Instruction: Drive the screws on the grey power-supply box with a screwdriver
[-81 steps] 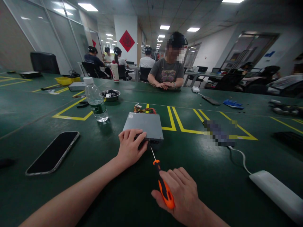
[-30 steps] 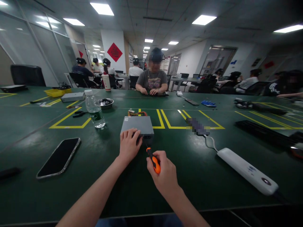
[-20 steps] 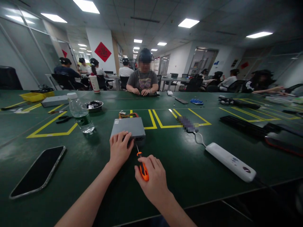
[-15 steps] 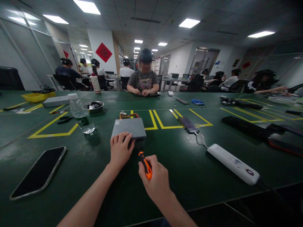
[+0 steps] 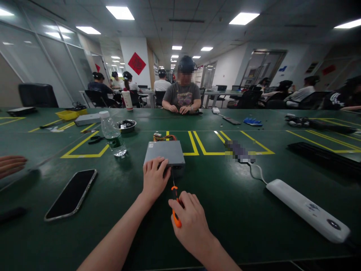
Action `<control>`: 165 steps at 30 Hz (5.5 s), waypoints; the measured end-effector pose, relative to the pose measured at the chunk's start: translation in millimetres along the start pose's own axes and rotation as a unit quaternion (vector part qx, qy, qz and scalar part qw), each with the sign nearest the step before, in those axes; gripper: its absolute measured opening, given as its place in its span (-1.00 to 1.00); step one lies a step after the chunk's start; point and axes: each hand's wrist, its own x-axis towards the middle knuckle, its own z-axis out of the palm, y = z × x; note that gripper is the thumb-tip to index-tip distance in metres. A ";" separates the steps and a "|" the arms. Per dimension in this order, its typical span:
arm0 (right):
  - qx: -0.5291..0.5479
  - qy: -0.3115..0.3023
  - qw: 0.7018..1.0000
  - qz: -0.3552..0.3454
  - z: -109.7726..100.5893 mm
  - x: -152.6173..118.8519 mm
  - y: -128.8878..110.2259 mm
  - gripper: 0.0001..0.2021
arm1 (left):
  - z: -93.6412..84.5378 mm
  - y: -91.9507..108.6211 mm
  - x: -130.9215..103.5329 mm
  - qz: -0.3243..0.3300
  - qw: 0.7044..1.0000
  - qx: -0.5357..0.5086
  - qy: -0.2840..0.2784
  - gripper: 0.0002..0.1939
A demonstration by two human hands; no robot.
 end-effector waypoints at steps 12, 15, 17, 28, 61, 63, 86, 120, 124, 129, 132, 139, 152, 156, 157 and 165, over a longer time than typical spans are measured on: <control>0.001 0.000 0.997 -0.080 -18.3 3.9 13.8 -0.76 | 0.1 -0.2 0.0 -0.008 1.000 0.002 -0.011 -0.75; 0.044 0.061 0.997 -0.032 -19.9 -8.5 17.7 -0.79 | -0.4 0.1 -0.5 -0.008 1.000 -0.002 -0.009 -0.74; 0.054 0.073 0.996 -0.011 -18.5 -15.0 20.5 -0.79 | -0.2 -0.1 -0.7 -0.007 1.000 -0.002 -0.007 -0.74; 0.069 0.083 0.994 0.019 -10.3 -13.8 26.6 -0.81 | 8.1 -7.5 -2.1 -0.006 1.000 -0.010 0.001 -0.74; 0.072 0.055 0.996 0.016 -7.2 -16.6 34.1 -0.77 | 7.4 -17.7 3.7 0.003 0.999 -0.049 -0.001 -0.77; 0.066 0.061 0.996 0.018 -7.5 -17.4 33.7 -0.78 | 6.8 -17.6 3.9 0.004 0.999 -0.048 -0.003 -0.77; 0.058 0.064 0.995 0.053 -14.3 -6.2 22.9 -0.86 | 7.2 -17.9 3.9 0.011 0.999 -0.042 -0.002 -0.77; 0.108 0.101 0.981 0.122 -9.1 -16.8 25.5 -0.75 | 7.6 -17.6 3.4 0.011 0.999 -0.038 0.000 -0.77; 0.139 0.114 0.973 0.145 -6.1 -19.5 28.1 -0.84 | 8.5 -18.1 2.8 0.008 0.999 -0.038 -0.005 -0.77; 0.066 0.131 0.987 0.061 -6.2 -18.0 26.9 -0.85 | 8.9 -18.5 2.5 0.009 0.999 -0.041 -0.002 -0.77; 0.061 0.113 0.990 0.065 -8.6 -15.7 25.1 -0.88 | 8.0 -18.5 2.7 0.007 0.999 -0.039 -0.004 -0.77; 0.131 0.105 0.973 0.160 -5.6 -18.8 27.6 -0.81 | 8.7 -19.0 2.4 0.009 0.999 -0.038 -0.003 -0.77; 0.137 0.084 0.971 0.175 -6.3 -18.7 30.7 -0.76 | 6.0 -17.6 4.1 0.020 0.999 -0.036 0.006 -0.80; 0.135 0.111 0.976 0.133 -3.9 -19.9 32.2 -0.86 | 5.8 -18.0 3.8 0.023 0.999 -0.043 -0.001 -0.78; 0.116 0.117 0.980 0.109 -3.9 -19.3 31.6 -0.85 | 6.0 -18.1 3.8 0.024 0.999 -0.045 0.000 -0.78; 0.104 0.102 0.982 0.117 -10.0 -15.4 29.6 -0.80 | 6.9 -19.3 4.3 0.020 0.999 -0.049 -0.001 -0.78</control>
